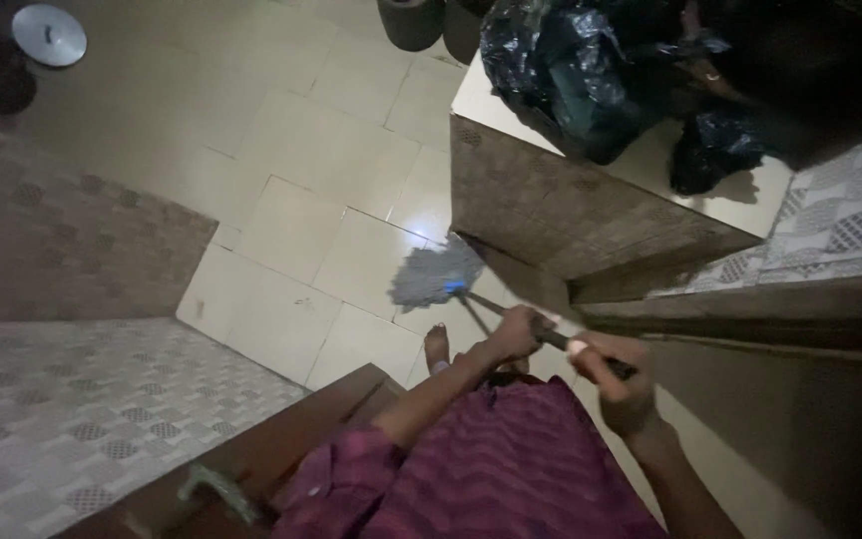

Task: The person is using a mop to clean a tiled floor in a narrow indoor area.

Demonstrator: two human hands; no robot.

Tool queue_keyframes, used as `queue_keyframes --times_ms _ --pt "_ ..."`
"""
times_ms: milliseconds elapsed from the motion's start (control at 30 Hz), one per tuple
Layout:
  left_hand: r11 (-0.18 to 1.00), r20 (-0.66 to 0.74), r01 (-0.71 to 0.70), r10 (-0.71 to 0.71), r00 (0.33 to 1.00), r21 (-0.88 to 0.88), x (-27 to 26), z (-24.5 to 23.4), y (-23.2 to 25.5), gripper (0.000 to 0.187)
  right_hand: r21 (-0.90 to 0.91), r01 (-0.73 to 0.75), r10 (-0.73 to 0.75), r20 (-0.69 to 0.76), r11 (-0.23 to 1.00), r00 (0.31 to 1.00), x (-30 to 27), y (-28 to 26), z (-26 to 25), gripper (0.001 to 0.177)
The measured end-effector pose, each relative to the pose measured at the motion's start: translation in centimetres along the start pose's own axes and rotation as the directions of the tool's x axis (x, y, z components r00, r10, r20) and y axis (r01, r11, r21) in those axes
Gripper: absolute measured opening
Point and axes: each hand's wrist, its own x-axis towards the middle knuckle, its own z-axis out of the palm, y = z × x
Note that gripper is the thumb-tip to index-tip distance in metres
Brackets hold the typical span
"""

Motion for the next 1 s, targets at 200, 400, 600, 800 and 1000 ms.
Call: queue_keyframes --times_ms 200,400,600,800,1000 --pt "0.992 0.355 -0.100 0.064 0.933 0.082 2.0 4.6 8.7 0.027 -0.613 0.387 -0.502 -0.019 0.689 0.864 -3.5 4.9 -7.5 0.030" --pt "0.977 0.483 -0.079 -0.028 0.875 0.199 1.7 8.8 8.3 0.036 0.441 -0.008 0.118 -0.224 0.898 0.967 -8.2 14.1 -11.4 0.042" --pt "0.920 0.482 0.021 -0.223 0.848 0.390 0.2 7.7 5.1 0.033 0.481 0.091 0.046 -0.266 0.872 0.963 -9.5 15.3 -8.3 0.039" --pt "0.916 0.209 0.198 -0.283 0.936 0.349 -2.2 2.7 -2.1 0.027 0.310 0.068 -0.070 -0.004 0.948 0.998 -7.4 18.6 -3.3 0.036" --pt "0.849 -0.189 0.446 -0.407 0.894 0.285 -8.3 -8.7 2.1 0.032 0.274 -0.094 0.037 0.208 0.957 0.978 -1.5 12.3 5.8 0.027"
